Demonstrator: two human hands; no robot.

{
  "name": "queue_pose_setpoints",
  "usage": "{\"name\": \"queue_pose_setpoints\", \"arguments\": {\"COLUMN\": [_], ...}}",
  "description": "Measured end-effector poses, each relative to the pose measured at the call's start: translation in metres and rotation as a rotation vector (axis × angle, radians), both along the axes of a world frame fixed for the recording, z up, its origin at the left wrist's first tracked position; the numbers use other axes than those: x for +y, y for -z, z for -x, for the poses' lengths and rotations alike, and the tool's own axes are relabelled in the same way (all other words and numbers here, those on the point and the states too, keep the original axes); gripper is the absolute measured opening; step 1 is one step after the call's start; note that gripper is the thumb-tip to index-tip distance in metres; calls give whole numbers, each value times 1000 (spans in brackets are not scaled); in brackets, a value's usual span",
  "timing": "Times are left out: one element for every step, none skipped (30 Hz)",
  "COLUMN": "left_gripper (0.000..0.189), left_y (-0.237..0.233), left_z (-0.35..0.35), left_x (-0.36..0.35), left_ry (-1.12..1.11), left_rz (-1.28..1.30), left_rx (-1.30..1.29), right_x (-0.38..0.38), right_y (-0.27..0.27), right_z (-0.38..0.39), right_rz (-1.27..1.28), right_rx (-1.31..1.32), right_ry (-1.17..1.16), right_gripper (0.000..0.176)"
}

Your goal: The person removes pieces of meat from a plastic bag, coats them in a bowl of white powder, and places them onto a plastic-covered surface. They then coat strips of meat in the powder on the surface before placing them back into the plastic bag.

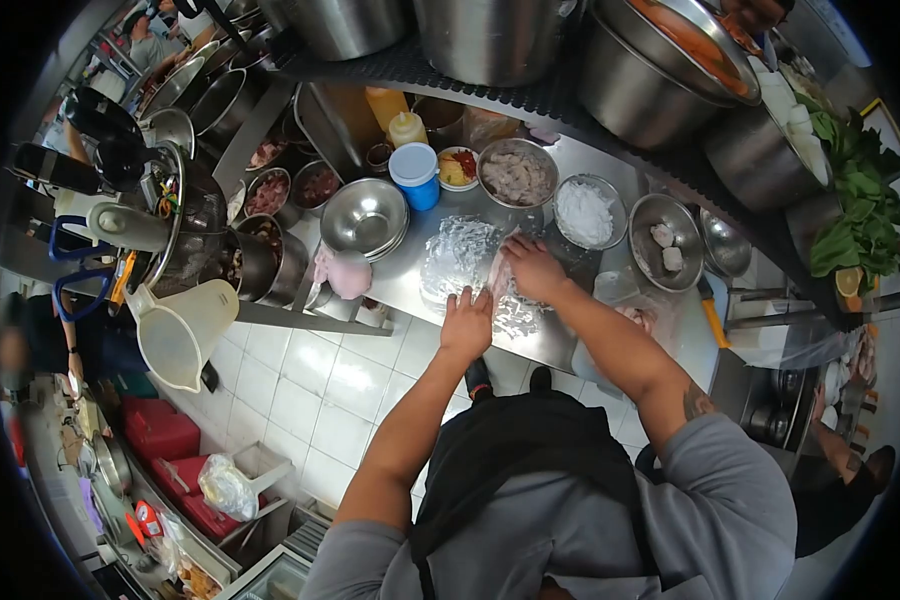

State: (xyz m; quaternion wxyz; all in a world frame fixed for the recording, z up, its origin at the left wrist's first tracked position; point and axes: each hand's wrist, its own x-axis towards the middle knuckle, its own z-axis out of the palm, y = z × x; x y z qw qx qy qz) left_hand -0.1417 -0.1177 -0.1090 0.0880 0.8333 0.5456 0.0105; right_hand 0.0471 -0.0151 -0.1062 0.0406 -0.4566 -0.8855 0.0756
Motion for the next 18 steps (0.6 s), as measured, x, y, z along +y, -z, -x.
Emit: {"name": "queue_pose_setpoints", "arguments": {"left_gripper": [50,51,51,51,51,51,51,50,51,50,49,49,48,49,49,50,54,55], "left_y": [-8,-12,-10,-5,-1,0,1,3,-11,-10,-6,-6,-6,-6,-23,-34,-35,-32], "left_z": [0,0,1,3,5,7,9,11,11,15,17,18,22,25,27,29,30,31], "left_x": [2,3,3,2,1,1,-2,-6,-6,-6,-8,-10,-11,-10,-6,1,5,4], "left_ry": [8,16,27,35,41,49,56,62,79,79,83,91,104,119,134,148,127,117], "left_rz": [41,83,51,20,-12,-3,13,29,86,34,-19,-70,-47,45,138,229,277,182], "left_rx": [34,68,48,28,11,23,36,49,99,67,30,-8,-2,42,87,134,150,72], "right_x": [4,7,7,7,8,9,9,12,13,8,3,-5,-11,-12,-13,-13,-18,-25], "right_y": [-1,-3,-5,-2,2,4,7,8,4,-1,-6,-11,-8,-11,-27,-37,-34,-29], "right_z": [-1,-2,-3,-4,-6,-7,-10,-13,-9,-5,-6,-8,-9,-12,-9,-9,-11,-12], "right_rz": [11,22,33,65,95,125,86,47,6,37,67,99,97,145,194,242,185,125], "right_rx": [7,16,23,-12,-46,-78,-64,-50,-35,-41,-51,-62,-95,-192,-287,-381,-279,-178], "right_ry": [13,27,38,25,9,-12,22,55,91,16,-56,-122,-183,-145,-106,-69,-78,-88], "right_gripper": [48,49,50,51,52,52,53,54,55,55,54,54,55,54,53,52,50,49]}}
